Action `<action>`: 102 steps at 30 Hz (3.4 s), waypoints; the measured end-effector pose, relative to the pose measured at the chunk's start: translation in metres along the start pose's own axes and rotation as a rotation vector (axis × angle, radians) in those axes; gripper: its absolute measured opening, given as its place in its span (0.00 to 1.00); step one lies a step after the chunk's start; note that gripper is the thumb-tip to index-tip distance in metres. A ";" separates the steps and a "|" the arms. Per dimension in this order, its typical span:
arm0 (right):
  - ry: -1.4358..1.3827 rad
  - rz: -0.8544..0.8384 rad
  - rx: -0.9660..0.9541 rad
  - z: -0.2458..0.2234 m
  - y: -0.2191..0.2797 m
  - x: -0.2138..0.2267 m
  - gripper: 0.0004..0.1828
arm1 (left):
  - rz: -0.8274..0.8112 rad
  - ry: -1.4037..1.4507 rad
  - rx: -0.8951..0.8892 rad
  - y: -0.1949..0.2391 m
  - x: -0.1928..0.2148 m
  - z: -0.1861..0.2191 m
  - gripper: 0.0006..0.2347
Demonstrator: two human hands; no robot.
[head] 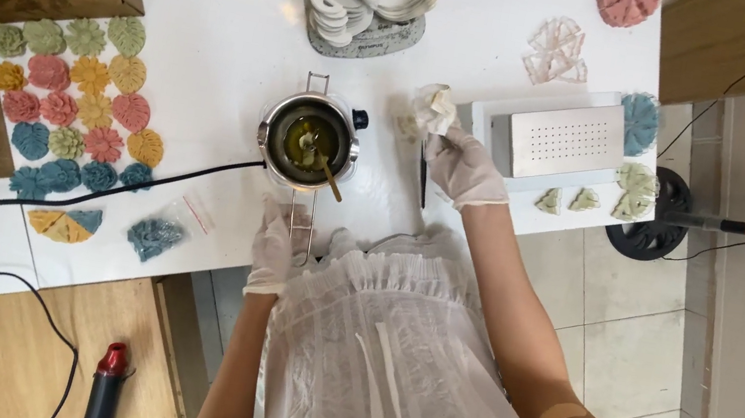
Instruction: The person is preparing wax elements for candle making, including melting wax and pouring it into molds.
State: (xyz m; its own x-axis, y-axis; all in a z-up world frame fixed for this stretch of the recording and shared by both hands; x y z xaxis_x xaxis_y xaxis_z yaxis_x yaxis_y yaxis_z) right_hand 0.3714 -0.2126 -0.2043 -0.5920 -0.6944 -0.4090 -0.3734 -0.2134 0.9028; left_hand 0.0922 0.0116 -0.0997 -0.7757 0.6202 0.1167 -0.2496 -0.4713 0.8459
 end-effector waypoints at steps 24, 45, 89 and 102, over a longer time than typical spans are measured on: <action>0.826 -0.596 0.446 0.071 0.110 -0.188 0.27 | 0.341 0.223 -0.245 -0.015 0.067 0.018 0.28; 2.359 -0.653 0.995 0.141 0.236 -0.150 0.49 | -0.098 0.136 -0.262 -0.027 0.009 -0.015 0.14; 1.691 -0.499 1.206 0.138 0.156 -0.150 0.14 | -0.338 0.110 0.069 -0.026 -0.014 -0.016 0.24; 1.748 -0.422 1.168 0.128 0.149 -0.147 0.15 | -0.349 0.127 0.076 -0.042 -0.015 -0.026 0.25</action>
State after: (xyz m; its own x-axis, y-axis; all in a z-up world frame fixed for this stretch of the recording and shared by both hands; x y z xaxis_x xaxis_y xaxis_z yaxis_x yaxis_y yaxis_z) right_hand 0.3118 -0.0544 -0.0262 0.4632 -0.6360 0.6173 -0.8337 -0.5489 0.0600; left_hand 0.0996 0.0061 -0.1503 -0.7186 0.6502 -0.2467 -0.4716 -0.1949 0.8600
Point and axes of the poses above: each hand's wrist, its own y-axis away from the middle knuckle, its own x-axis out of the back of the hand, z = x × y, the point moved 5 cm from there along -y, towards the middle knuckle, and after that the axes turned 10 degrees about z, right-handed, at the moved point
